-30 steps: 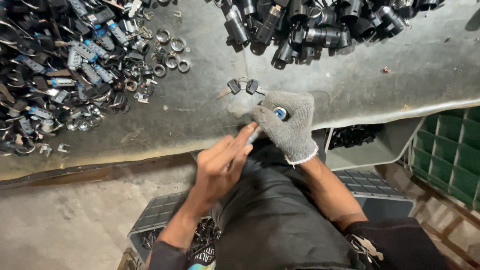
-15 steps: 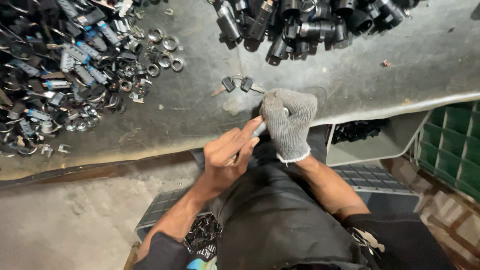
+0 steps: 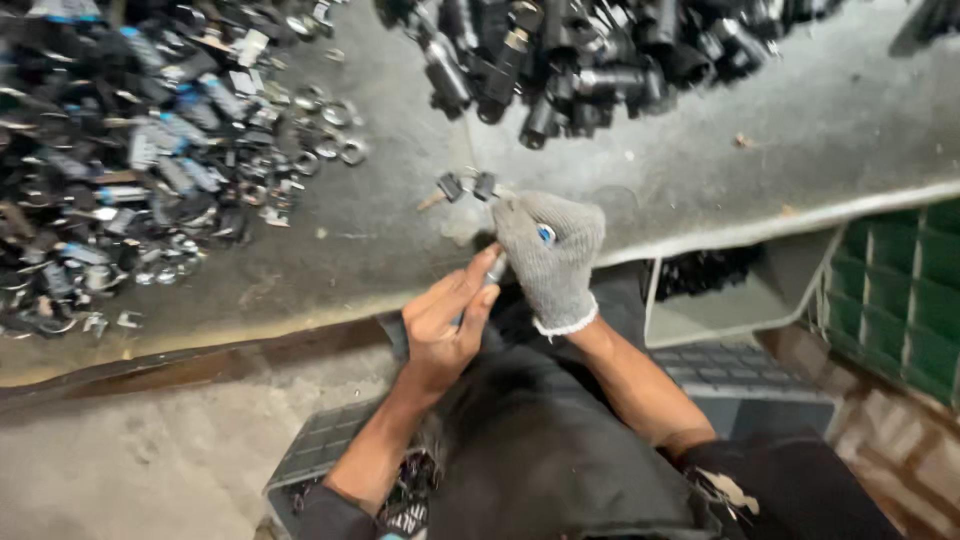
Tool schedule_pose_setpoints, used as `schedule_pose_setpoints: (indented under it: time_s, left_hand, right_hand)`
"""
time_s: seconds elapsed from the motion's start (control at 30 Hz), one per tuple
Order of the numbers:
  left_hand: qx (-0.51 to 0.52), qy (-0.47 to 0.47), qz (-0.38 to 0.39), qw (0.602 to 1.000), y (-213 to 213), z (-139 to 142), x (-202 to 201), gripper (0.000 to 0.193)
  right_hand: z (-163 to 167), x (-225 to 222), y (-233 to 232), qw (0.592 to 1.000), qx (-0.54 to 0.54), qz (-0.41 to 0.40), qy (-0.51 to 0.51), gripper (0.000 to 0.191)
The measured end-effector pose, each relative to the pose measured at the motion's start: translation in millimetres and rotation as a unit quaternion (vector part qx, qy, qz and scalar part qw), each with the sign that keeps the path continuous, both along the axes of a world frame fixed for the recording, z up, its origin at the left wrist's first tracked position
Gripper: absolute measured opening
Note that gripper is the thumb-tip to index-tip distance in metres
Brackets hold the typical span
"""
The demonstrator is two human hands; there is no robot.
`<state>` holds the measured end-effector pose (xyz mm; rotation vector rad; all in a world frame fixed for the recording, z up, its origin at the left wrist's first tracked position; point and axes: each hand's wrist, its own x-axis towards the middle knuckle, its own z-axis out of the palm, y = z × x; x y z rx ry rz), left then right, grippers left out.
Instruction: The person sits at a workbench covered with piles of lock cylinders and keys. Holding a cylinder in a gloved hand, they use a pen-shaped hand tool to work inside the cylinder, insert and turn keys to test it, and set finished cylinders back on the table, repeating the process on successive cylinders.
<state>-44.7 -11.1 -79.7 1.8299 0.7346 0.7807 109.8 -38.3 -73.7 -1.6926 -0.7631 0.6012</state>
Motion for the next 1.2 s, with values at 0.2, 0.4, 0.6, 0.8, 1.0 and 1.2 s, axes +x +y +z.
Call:
schedule_pose_setpoints:
  time_s: [0.2, 0.4, 0.6, 0.8, 1.0, 1.2]
  left_hand:
    - [-0.004, 0.05, -0.073, 0.996, 14.7, 31.5, -20.8, 0.041]
    - [-0.011, 0.078, -0.064, 0.995, 18.9, 52.1, -17.9, 0.038]
    - [-0.004, 0.049, -0.05, 0.998, 17.8, 41.0, -3.1, 0.035]
    - [0.013, 0.047, -0.022, 0.999, 8.0, 17.2, 2.0, 0.036]
    - [0.041, -0.05, -0.033, 0.997, 4.1, -3.6, 5.3, 0.037]
    - [0.003, -0.032, -0.017, 0.999, 12.3, 0.0, -3.2, 0.034]
  right_hand:
    - [3.0, 1.3, -1.0, 0.994, 0.029, 0.051, -0.096, 0.022]
    - [5.8, -2.6, -3.1, 0.99, 0.04, 0.063, -0.116, 0.018]
    - [8.0, -5.2, -2.3, 0.998, 0.045, 0.001, 0.04, 0.03]
    - [3.6, -4.8, 1.0, 0.998, 0.036, -0.034, 0.034, 0.029]
    - [3.0, -15.5, 0.8, 0.995, 0.067, -0.066, 0.021, 0.027]
    - [4.1, -11.9, 4.3, 0.995, 0.02, -0.033, 0.086, 0.023]
